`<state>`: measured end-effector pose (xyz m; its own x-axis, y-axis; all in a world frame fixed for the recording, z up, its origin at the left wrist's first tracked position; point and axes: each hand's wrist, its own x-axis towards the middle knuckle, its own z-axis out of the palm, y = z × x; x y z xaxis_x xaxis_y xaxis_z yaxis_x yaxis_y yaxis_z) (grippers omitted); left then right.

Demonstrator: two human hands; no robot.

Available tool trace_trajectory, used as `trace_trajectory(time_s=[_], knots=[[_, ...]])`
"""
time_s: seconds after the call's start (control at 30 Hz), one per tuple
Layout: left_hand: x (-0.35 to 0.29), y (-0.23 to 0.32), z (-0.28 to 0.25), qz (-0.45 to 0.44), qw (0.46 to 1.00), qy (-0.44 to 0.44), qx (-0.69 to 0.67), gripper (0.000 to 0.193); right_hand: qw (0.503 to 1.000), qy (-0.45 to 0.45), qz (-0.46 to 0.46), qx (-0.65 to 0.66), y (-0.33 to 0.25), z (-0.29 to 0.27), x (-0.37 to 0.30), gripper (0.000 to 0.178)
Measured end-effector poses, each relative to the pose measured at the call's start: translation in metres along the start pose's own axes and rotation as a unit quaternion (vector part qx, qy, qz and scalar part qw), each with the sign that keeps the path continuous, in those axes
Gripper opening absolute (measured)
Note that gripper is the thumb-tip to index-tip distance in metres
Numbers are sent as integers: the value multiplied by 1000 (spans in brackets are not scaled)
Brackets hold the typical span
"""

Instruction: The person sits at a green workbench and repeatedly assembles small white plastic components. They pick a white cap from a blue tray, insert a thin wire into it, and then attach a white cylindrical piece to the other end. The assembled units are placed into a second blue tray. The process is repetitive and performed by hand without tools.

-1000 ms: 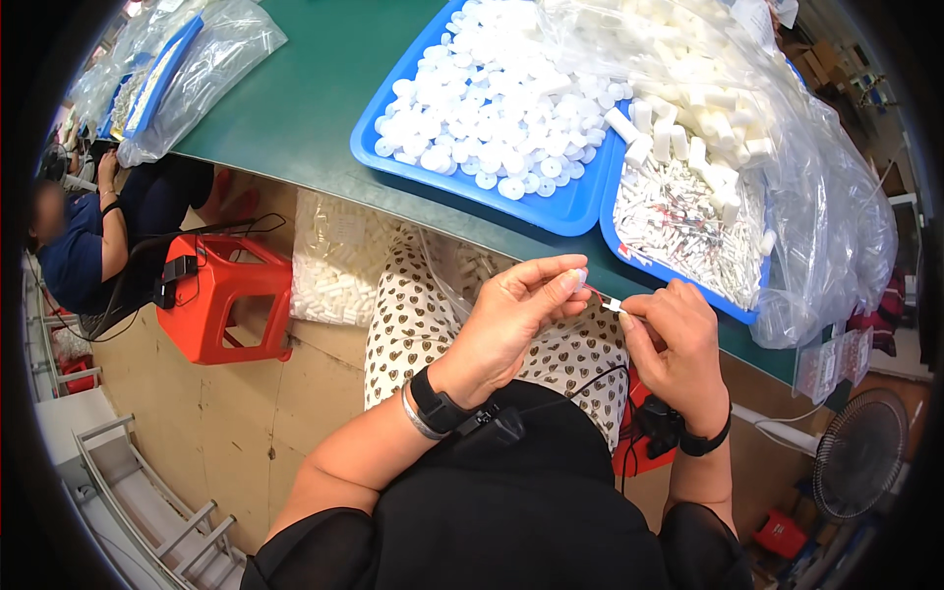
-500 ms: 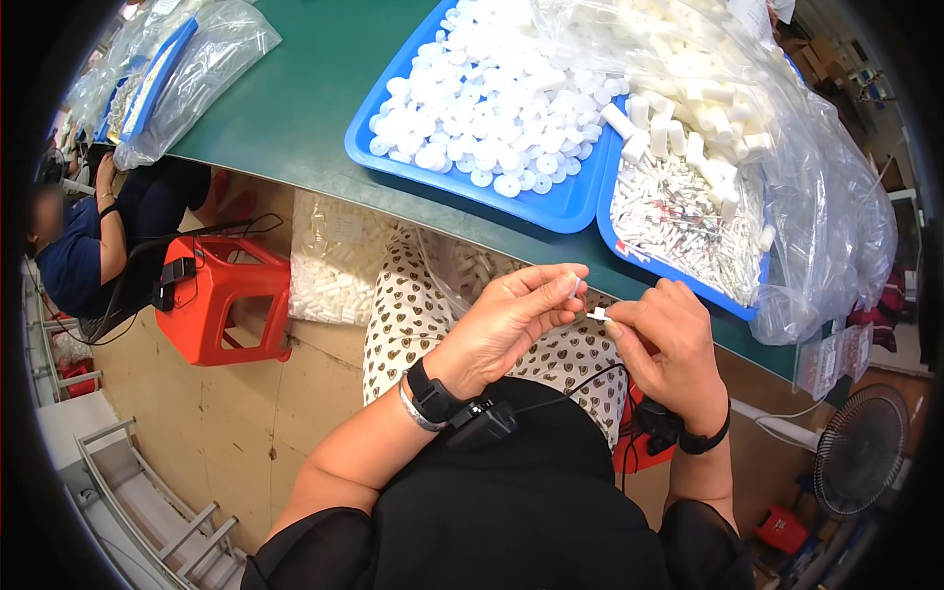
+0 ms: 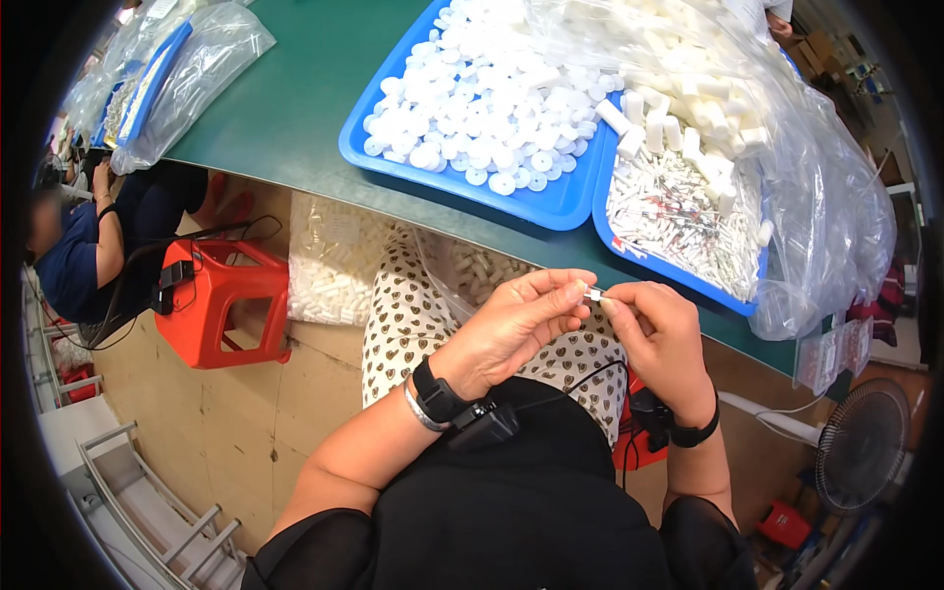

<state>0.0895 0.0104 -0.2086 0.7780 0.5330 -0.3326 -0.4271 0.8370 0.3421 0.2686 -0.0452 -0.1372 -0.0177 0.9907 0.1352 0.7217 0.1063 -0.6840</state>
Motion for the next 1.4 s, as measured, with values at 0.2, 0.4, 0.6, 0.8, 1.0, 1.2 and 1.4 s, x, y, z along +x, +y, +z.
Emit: trace_trajectory(time_s=[0.2, 0.4, 0.6, 0.8, 1.0, 1.2, 1.4], knots=[[1, -12, -4, 0, 999, 13, -34, 28, 968, 59, -158, -185, 1, 10, -4, 9], [1, -17, -4, -16, 999, 15, -36, 29, 954, 72, -195, -216, 9, 22, -7, 20], [2, -11, 3, -11, 999, 27, -31, 32, 957, 66, -198, -204, 12, 23, -4, 16], [-1, -4, 0, 44, 998, 47, -8, 33, 969, 115, -150, -157, 12, -11, 22, 10], [-5, -2, 13, 77, 992, 86, 51, 33, 935, 42, -145, -320, 36, -22, 54, 3], [-6, -1, 9, 80, 992, 88, 53, 36, 935, 5, -143, -325, 43, -23, 62, 6], [-11, 7, 16, 107, 990, 89, 37, 37, 973, 42, -138, -182, 31, -27, 57, 5]])
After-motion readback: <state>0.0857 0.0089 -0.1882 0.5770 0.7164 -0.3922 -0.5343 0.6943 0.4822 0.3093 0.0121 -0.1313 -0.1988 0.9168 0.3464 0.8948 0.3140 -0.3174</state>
